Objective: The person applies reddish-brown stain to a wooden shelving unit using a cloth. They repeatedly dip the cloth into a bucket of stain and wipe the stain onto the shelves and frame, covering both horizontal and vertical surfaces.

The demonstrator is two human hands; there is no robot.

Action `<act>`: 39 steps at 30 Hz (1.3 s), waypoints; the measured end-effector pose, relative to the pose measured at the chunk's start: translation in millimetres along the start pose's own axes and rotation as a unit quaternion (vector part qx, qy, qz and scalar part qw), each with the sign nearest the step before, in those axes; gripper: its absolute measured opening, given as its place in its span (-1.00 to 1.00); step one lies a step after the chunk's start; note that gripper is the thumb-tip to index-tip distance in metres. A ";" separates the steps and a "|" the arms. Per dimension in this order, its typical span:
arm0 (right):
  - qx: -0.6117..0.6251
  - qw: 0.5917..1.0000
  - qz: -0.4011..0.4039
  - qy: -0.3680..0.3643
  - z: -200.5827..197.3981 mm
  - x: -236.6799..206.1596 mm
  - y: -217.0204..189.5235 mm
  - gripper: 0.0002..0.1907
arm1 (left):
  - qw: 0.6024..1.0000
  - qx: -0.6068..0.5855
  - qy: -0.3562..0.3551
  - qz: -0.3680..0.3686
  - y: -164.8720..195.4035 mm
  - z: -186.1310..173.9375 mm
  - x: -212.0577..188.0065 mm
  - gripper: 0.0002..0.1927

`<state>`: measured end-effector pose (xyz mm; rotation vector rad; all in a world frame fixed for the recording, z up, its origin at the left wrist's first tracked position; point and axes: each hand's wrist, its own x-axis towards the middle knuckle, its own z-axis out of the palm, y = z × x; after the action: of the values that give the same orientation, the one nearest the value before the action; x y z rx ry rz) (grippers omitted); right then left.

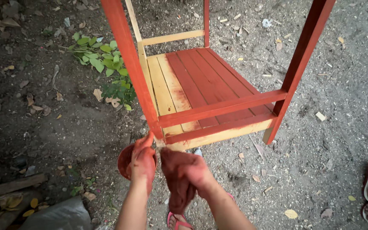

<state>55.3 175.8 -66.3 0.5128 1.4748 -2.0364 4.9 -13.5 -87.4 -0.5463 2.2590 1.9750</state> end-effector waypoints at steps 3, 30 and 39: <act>0.229 0.972 -0.020 0.057 -3.1 -1.5 8.8 -0.55 | 0.997 -0.064 -0.044 0.003 -22.5 -7.9 9.3 -0.33; -0.500 0.717 -0.339 0.347 92.6 20.9 -30.0 -0.73 | 0.962 -0.232 0.005 -0.144 -27.7 -25.4 -35.8 -0.35; -0.578 0.656 -0.370 0.315 106.4 23.3 -40.4 -0.74 | 0.970 -0.217 0.016 -0.110 35.9 -23.9 -26.3 -0.39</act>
<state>13.7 79.2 -16.9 -0.0092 3.3692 -0.7898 21.7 -27.8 -41.9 -0.8313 1.6846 2.3534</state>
